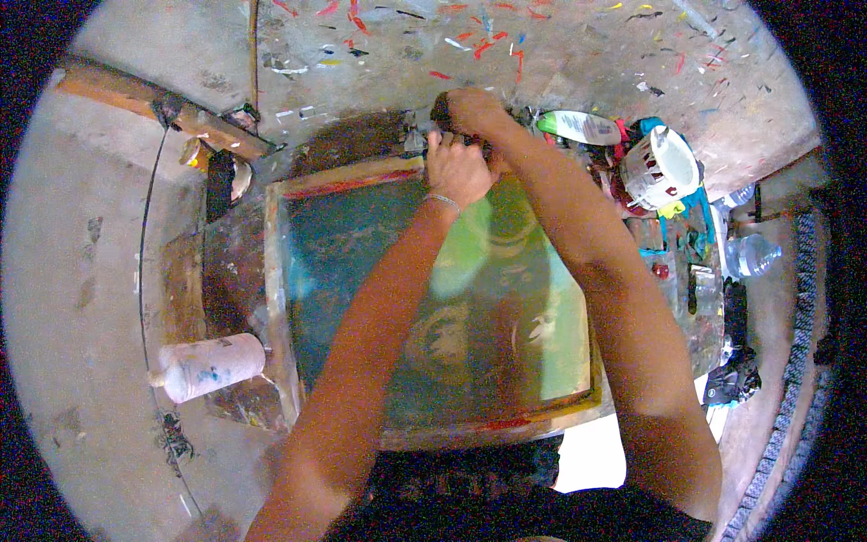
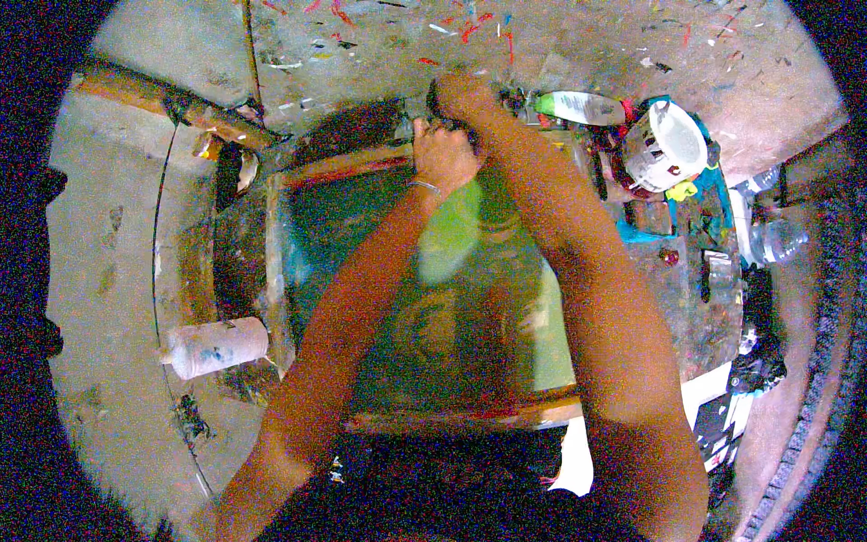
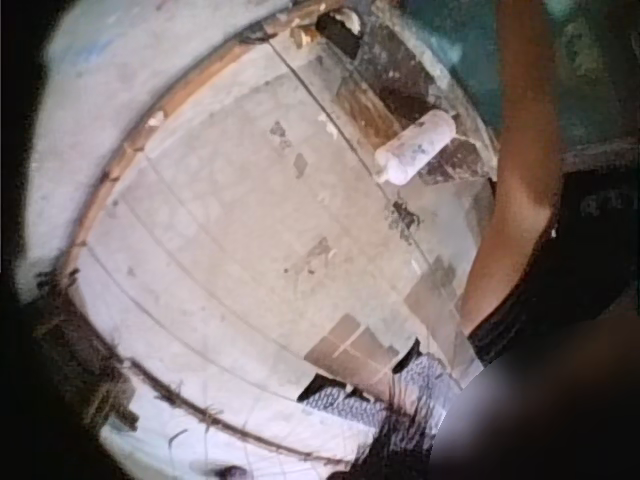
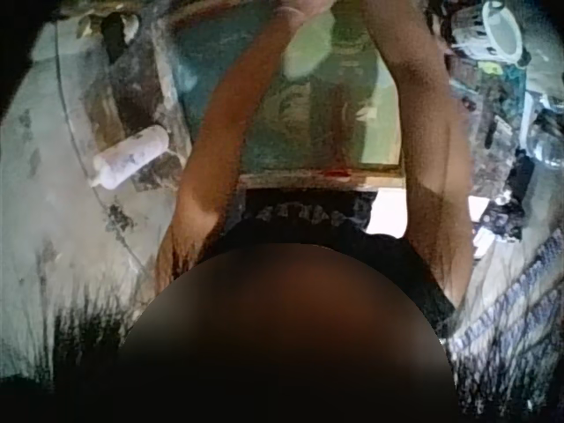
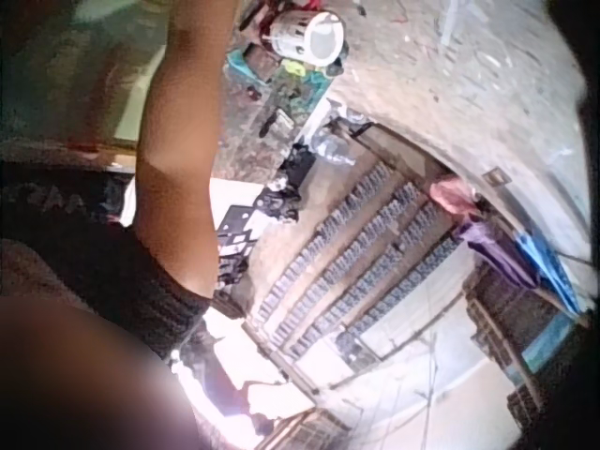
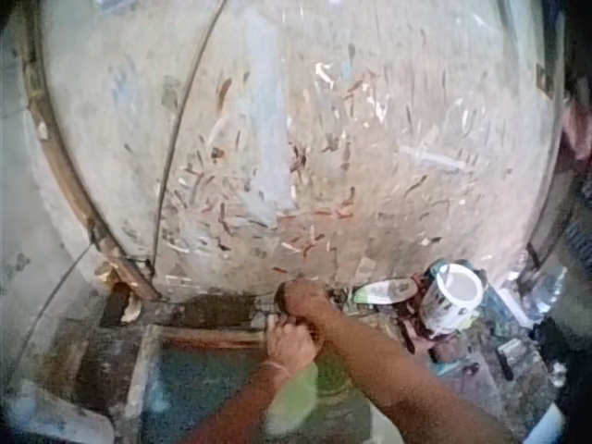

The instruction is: The person cleans a screen printing frame by wiping its surface with a cloth and a white substance from a cup. They then stack the cleaned frame with others and pick up another frame to repeat the cleaning process.

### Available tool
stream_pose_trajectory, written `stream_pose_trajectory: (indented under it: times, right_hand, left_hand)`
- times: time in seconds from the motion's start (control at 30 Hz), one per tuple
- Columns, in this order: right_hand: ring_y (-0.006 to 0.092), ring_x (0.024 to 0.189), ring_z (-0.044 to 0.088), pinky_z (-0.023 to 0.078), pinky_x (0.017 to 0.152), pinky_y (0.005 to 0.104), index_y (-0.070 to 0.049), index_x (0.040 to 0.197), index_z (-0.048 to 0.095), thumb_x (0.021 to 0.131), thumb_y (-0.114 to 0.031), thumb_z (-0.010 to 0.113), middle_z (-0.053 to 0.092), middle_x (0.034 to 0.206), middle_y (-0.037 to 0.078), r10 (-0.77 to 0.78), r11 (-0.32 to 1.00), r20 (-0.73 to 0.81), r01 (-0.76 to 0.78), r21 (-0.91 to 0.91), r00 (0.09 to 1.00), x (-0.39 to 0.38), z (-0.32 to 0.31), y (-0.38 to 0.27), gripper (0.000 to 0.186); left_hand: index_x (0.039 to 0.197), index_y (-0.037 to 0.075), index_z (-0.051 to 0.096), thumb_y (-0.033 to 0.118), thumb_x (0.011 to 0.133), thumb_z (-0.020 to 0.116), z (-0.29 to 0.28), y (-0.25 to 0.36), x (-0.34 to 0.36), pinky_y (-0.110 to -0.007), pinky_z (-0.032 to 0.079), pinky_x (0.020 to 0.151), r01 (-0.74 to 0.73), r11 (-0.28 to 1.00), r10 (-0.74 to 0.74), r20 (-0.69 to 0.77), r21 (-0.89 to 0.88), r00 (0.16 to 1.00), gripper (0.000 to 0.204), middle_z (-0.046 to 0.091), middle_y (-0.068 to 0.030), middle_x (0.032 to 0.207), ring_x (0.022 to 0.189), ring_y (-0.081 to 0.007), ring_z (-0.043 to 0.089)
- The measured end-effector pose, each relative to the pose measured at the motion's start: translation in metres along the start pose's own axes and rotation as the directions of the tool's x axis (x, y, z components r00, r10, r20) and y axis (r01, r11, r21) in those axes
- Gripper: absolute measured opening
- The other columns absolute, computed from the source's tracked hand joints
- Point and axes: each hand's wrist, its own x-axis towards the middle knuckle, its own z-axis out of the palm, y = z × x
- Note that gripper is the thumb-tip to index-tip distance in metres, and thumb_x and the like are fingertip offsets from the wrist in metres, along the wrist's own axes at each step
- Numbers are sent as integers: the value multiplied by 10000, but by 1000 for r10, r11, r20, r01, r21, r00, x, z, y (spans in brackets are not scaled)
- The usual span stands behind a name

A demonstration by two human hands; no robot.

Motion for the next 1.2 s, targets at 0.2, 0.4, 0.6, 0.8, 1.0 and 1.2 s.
stream_pose_trajectory:
  times: [0.2,0.4,0.6,0.8,1.0,1.2]
  right_hand:
    - [210,753,665,567,662,353,-56,1063,693,857,-282,651,706,981,72,11,994,299,-42,98,954,13,-8,13,309]
    - [93,898,542,503,790,273,-102,1264,624,931,-393,636,646,1022,-23,-347,308,499,-406,860,794,-16,-18,66,443]
    - [104,650,546,479,618,280,-63,947,743,928,-437,632,639,736,-1,-122,722,320,-137,678,940,-14,-2,52,391]
    - [287,686,666,520,628,416,-98,889,753,828,-490,650,696,746,99,-90,995,2,90,35,996,7,22,50,410]
    - [287,709,665,520,643,418,-101,907,748,831,-489,648,696,769,101,136,984,-94,-123,132,986,-67,25,46,408]
    - [288,733,665,521,659,421,-105,924,744,833,-489,646,696,791,102,289,945,-125,-262,198,949,-148,8,37,407]
  left_hand:
    - [820,72,746,423,852,537,8,3,1,-499,380,865,26,998,-33,-156,-49,987,410,700,-191,821,839,-327,659]
    - [872,41,732,398,874,501,15,2,3,-484,365,891,14,997,-31,-225,-77,974,425,692,-206,900,845,-331,654]
    - [897,81,735,408,876,531,15,3,6,-501,402,815,-4,999,-8,-286,-40,958,386,707,-146,875,843,-322,648]
    - [887,115,729,421,835,599,52,-5,6,-481,427,828,-67,998,65,-104,-18,992,336,706,-117,858,771,-302,649]
    - [1010,86,685,339,797,709,75,-30,15,-434,471,869,-102,987,95,-62,-122,994,332,697,-98,1011,934,-278,645]
    - [945,91,682,352,778,724,84,-51,15,-453,445,863,-161,978,174,-96,130,980,314,690,-100,945,887,-293,645]
